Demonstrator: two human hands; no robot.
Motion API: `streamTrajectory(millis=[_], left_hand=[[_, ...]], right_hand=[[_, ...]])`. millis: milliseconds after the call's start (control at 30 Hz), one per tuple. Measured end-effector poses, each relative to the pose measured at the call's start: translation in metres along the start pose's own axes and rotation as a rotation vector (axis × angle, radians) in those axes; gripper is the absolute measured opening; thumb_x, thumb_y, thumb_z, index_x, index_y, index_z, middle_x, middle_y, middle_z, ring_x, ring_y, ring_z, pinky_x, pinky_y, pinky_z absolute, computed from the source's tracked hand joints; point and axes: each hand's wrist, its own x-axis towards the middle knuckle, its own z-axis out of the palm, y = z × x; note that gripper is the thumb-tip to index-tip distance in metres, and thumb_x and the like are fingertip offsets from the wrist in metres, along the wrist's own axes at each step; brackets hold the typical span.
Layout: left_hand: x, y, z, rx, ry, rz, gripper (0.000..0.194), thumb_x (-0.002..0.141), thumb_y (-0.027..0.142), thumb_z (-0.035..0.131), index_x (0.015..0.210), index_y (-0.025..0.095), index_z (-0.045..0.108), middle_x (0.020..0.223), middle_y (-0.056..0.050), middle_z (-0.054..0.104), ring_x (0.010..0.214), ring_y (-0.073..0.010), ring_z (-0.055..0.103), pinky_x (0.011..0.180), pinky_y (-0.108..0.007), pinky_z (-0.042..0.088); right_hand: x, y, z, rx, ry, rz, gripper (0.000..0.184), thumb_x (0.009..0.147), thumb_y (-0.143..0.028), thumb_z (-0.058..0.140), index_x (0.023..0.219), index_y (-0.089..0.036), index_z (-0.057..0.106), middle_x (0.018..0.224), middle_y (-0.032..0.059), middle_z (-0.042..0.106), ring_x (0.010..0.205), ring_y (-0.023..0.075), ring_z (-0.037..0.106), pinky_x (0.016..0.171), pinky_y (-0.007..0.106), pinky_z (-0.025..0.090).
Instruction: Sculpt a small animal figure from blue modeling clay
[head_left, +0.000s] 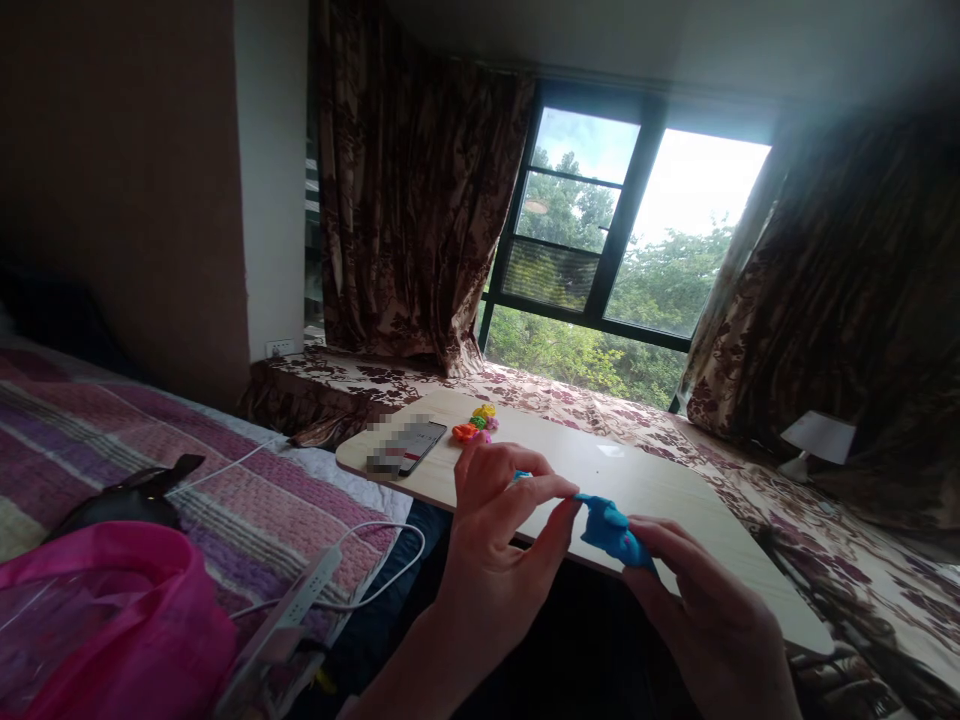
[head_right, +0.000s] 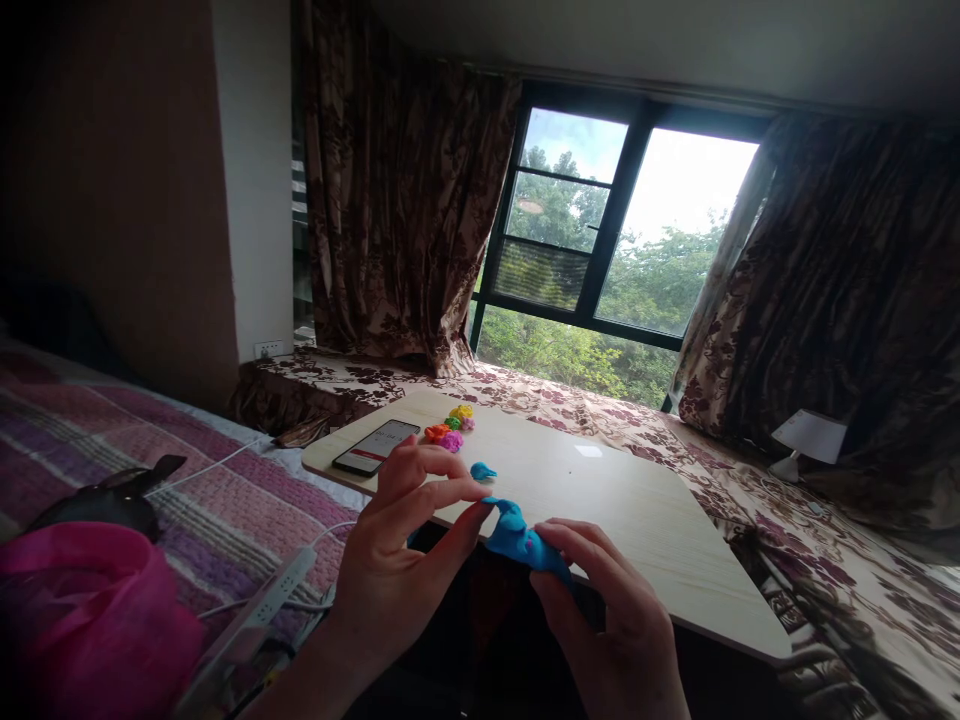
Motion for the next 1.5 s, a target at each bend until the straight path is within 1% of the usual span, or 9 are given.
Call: streamTrajectory(millis=[200, 400, 533, 600, 667, 767, 900, 1300, 1500], left_hand=[[-0.002, 0.0, 0.004, 0.049, 0.072, 0.053, 0.023, 0.075, 0.01, 0.064, 0.089, 0.028, 0.066, 0.08, 0.001, 0.056, 0.087, -0.0162, 0.055, 0.102, -0.047, 0.029], [-0.006, -0.003, 0.006, 0.017, 0.072, 0.037, 0.032, 0.075, 0.01, 0.064, 0.101, 0.03, 0.065, 0.086, 0.0, 0.059, 0.091, -0.0179, 0.055, 0.103, -0.047, 0.029], [-0.004, -0.002, 0.003, -0.276, -0.01, -0.228, 0.023, 0.082, 0.018, 0.058, 0.101, 0.027, 0.065, 0.096, -0.002, 0.06, 0.098, -0.0178, 0.054, 0.093, -0.035, 0.039], [0.0, -0.001, 0.001, -0.44, -0.1, -0.401, 0.015, 0.086, 0.024, 0.053, 0.092, 0.024, 0.067, 0.095, -0.002, 0.061, 0.097, -0.0167, 0.054, 0.089, -0.03, 0.04], [0.004, 0.001, 0.001, -0.539, -0.193, -0.52, 0.022, 0.088, 0.031, 0.049, 0.078, 0.021, 0.066, 0.087, -0.001, 0.06, 0.092, -0.016, 0.055, 0.087, -0.028, 0.038], [0.007, 0.003, 0.004, -0.648, -0.278, -0.634, 0.034, 0.09, 0.038, 0.044, 0.065, 0.018, 0.058, 0.079, 0.0, 0.058, 0.086, -0.0161, 0.054, 0.085, -0.029, 0.035], [0.005, 0.002, 0.007, -0.801, -0.289, -0.726, 0.031, 0.088, 0.038, 0.047, 0.066, 0.018, 0.056, 0.077, 0.0, 0.058, 0.084, -0.0161, 0.05, 0.082, -0.029, 0.034], [-0.001, 0.001, 0.009, -1.028, -0.256, -0.814, 0.021, 0.085, 0.03, 0.054, 0.069, 0.018, 0.061, 0.08, 0.0, 0.058, 0.089, -0.0153, 0.05, 0.085, -0.029, 0.034], [-0.001, -0.006, 0.007, -0.798, -0.196, -0.747, 0.026, 0.088, 0.034, 0.048, 0.07, 0.02, 0.06, 0.085, 0.0, 0.062, 0.099, -0.0175, 0.052, 0.092, -0.031, 0.032]], right_hand=[[0.001, -0.002, 0.003, 0.023, 0.007, -0.002, 0.031, 0.079, -0.015, 0.062, 0.107, -0.027, 0.063, 0.108, 0.0021, 0.066, 0.095, 0.0204, 0.065, 0.081, 0.027, 0.056], [0.001, 0.001, 0.001, 0.017, 0.011, 0.003, 0.032, 0.08, -0.014, 0.061, 0.108, -0.028, 0.063, 0.11, 0.0011, 0.065, 0.098, 0.0191, 0.064, 0.084, 0.025, 0.054], [0.0, 0.003, 0.0, 0.002, 0.021, 0.011, 0.031, 0.08, -0.014, 0.061, 0.108, -0.028, 0.062, 0.111, 0.0006, 0.064, 0.097, 0.0182, 0.063, 0.084, 0.024, 0.054], [0.0, 0.004, 0.001, -0.004, 0.013, 0.007, 0.031, 0.081, -0.014, 0.061, 0.109, -0.028, 0.062, 0.11, 0.0007, 0.064, 0.097, 0.0184, 0.063, 0.084, 0.025, 0.054], [0.0, 0.003, 0.002, -0.007, -0.005, -0.009, 0.032, 0.081, -0.014, 0.06, 0.109, -0.028, 0.061, 0.11, 0.0009, 0.064, 0.098, 0.0183, 0.063, 0.084, 0.024, 0.054], [0.0, 0.003, 0.002, -0.001, -0.019, -0.02, 0.032, 0.081, -0.013, 0.06, 0.11, -0.028, 0.061, 0.111, 0.0008, 0.064, 0.099, 0.0178, 0.063, 0.084, 0.023, 0.053], [-0.002, 0.005, 0.002, 0.005, -0.018, -0.008, 0.032, 0.081, -0.013, 0.06, 0.11, -0.027, 0.06, 0.111, 0.0006, 0.064, 0.1, 0.0172, 0.062, 0.085, 0.022, 0.053], [-0.001, 0.003, 0.002, -0.015, -0.03, -0.016, 0.031, 0.081, -0.014, 0.06, 0.11, -0.027, 0.061, 0.11, 0.0011, 0.065, 0.1, 0.0173, 0.063, 0.086, 0.022, 0.053], [-0.003, 0.009, 0.0, -0.04, -0.001, -0.028, 0.03, 0.081, -0.016, 0.061, 0.11, -0.027, 0.061, 0.111, 0.002, 0.064, 0.097, 0.0189, 0.063, 0.083, 0.026, 0.054]])
